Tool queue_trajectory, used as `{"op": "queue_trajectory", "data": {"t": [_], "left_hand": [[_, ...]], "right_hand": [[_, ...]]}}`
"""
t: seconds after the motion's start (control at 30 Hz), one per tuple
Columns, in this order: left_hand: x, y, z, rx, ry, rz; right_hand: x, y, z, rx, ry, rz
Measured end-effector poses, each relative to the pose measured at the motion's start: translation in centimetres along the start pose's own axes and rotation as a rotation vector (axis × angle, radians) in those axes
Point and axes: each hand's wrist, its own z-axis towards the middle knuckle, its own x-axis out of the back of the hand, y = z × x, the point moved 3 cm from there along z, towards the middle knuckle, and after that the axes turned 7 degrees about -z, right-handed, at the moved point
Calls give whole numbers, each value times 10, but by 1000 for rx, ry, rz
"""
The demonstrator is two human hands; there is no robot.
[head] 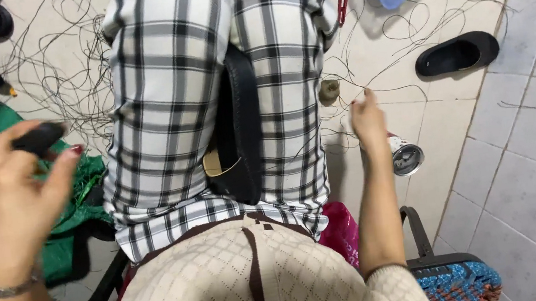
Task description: Hand-sewing a black sandal by pulling thread through the material to create stitches.
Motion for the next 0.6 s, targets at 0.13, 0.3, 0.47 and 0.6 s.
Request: {"op": "queue_trajectory", "data": {"t": [0.13,0.3,0.47,0.6], "left_hand": [[-19,88,17,-231,-128,-473],[-49,128,10,-270,-446,-509],[-52,127,14,-61,-488,-557],[-56,121,12,-115,-457,-605]], "right_hand": [[69,-68,-152,779,170,276],[42,-114,-229,1305,245,-451],[41,-123,-234,1223,218,-456],[42,-129,-239,1212,231,-511]]}}
